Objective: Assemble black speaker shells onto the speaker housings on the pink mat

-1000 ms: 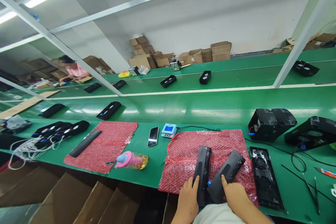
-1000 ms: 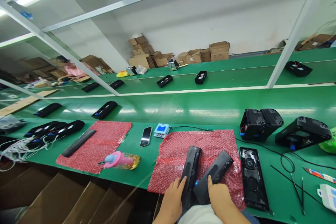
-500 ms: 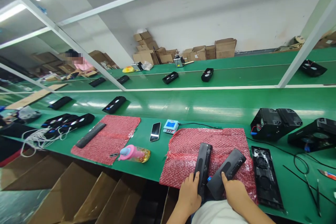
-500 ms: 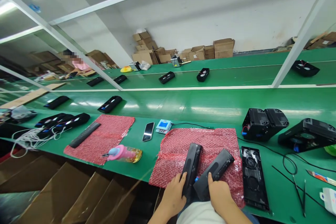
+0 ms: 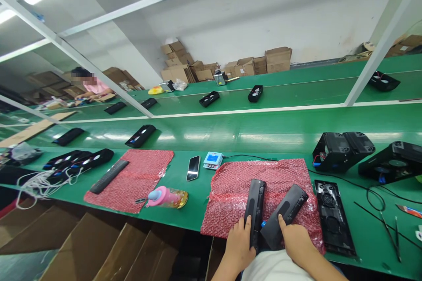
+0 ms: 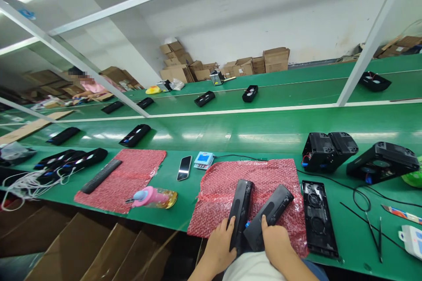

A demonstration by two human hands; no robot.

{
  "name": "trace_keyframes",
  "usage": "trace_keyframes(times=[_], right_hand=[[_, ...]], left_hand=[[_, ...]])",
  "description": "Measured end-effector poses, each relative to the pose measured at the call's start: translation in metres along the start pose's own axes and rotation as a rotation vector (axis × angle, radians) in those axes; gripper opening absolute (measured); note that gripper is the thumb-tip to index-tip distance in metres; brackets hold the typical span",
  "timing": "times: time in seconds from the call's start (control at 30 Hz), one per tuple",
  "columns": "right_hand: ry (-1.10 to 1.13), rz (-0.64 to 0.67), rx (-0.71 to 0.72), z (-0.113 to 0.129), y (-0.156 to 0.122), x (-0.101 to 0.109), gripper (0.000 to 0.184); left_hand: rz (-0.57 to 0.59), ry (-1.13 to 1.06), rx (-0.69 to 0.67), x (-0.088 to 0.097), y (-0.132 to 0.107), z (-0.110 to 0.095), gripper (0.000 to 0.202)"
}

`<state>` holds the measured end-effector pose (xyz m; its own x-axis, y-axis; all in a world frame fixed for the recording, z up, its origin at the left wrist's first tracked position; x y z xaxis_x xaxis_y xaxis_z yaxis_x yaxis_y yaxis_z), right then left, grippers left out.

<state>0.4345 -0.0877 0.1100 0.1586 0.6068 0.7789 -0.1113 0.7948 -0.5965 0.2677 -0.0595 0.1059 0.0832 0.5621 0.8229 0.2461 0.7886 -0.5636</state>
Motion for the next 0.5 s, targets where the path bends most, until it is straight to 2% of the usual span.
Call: trace_keyframes(times=[0.5], right_hand=[[-0.022, -0.008, 0.0, 0.0022, 0.001, 0.0014, 0.065]], left_hand=[[-0.013, -0.006, 0.023, -0.0015, 0.0024, -0.0062, 0.08]])
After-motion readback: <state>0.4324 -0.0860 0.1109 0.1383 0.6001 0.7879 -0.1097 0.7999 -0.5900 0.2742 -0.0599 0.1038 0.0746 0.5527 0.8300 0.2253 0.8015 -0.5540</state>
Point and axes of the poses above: each hand's wrist, its own y-axis towards the middle knuckle, its own x-axis out of the back of the hand, z = x × y, the point moved 7 cm from there along y, towards the middle knuckle, and after that the axes turned 2 degrees about z, right-handed, at the moved point
